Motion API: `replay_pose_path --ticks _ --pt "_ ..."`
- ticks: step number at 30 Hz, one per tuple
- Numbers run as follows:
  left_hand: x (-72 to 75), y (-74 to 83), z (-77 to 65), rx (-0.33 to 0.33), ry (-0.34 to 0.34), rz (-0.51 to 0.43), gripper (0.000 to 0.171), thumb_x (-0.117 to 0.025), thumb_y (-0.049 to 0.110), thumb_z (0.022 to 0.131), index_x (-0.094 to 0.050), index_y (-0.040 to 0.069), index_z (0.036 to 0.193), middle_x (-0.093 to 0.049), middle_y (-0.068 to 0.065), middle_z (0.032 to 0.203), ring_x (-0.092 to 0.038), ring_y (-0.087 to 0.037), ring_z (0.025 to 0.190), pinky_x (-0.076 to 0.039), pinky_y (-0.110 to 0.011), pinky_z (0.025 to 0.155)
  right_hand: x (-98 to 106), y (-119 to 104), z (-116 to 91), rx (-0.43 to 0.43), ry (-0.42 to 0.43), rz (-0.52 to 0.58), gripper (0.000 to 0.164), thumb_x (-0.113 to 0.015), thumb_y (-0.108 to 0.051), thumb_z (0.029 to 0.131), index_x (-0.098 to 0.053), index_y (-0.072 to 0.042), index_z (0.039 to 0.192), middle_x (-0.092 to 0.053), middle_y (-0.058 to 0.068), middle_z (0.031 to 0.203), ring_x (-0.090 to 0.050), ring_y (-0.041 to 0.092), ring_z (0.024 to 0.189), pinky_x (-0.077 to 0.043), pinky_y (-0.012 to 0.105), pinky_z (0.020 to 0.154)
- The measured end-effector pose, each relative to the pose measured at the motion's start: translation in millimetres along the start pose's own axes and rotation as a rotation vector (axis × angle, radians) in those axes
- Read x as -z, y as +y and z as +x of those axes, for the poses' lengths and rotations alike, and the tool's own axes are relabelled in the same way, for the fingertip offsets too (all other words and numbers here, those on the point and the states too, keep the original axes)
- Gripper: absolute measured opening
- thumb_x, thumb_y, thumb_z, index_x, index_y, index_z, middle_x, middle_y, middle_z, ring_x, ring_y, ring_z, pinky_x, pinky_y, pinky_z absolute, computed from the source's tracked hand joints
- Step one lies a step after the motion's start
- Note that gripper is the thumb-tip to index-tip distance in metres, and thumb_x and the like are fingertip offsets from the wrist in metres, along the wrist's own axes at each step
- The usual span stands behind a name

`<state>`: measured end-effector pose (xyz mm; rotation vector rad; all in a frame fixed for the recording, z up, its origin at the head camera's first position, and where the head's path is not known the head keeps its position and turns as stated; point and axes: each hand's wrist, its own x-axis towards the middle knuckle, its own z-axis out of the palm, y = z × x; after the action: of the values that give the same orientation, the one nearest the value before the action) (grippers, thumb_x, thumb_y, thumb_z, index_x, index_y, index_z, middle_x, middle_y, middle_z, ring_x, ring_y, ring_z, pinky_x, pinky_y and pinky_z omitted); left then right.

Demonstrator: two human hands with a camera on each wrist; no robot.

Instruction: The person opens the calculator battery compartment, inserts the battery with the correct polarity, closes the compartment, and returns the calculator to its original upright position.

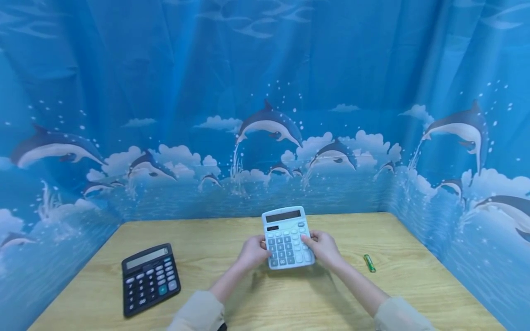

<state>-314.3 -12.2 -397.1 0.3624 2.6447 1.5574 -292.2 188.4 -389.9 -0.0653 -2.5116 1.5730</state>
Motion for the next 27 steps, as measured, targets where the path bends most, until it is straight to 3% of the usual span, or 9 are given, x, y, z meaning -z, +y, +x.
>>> replay_pose_path --ticks 9,19,27 --pt "-8.1 4.0 7.4 0.042 0.115 -0.152 0.039 -0.060 -0.008 0.075 -0.057 -0.013 0.114 -0.066 -0.016 0.088 -0.063 -0.022 0.078 -0.053 -0.030 0.067 0 -5 15 -0.016 0.061 -0.106 0.030 -0.063 -0.017 0.086 -0.063 0.011 0.099 -0.065 0.008 0.073 -0.057 0.014 0.061 -0.050 0.027 0.055" --pt "-9.5 6.6 15.3 0.163 0.151 -0.036 0.040 -0.063 -0.009 0.070 -0.060 -0.012 0.110 -0.063 -0.019 0.099 -0.058 -0.026 0.089 -0.051 -0.036 0.076 -3 2 22 -0.022 -0.083 -0.220 0.029 -0.061 -0.010 0.083 -0.061 0.013 0.102 -0.063 0.010 0.079 -0.058 0.019 0.071 -0.051 0.032 0.067" --pt "-13.8 9.3 27.3 0.211 0.187 0.008 0.040 -0.056 -0.010 0.069 -0.061 -0.011 0.109 -0.062 -0.022 0.105 -0.057 -0.031 0.097 -0.050 -0.039 0.081 -5 1 27 -0.040 -0.050 -0.305 0.024 -0.064 -0.013 0.082 -0.063 0.010 0.088 -0.059 0.009 0.071 -0.054 0.020 0.066 -0.048 0.030 0.060"
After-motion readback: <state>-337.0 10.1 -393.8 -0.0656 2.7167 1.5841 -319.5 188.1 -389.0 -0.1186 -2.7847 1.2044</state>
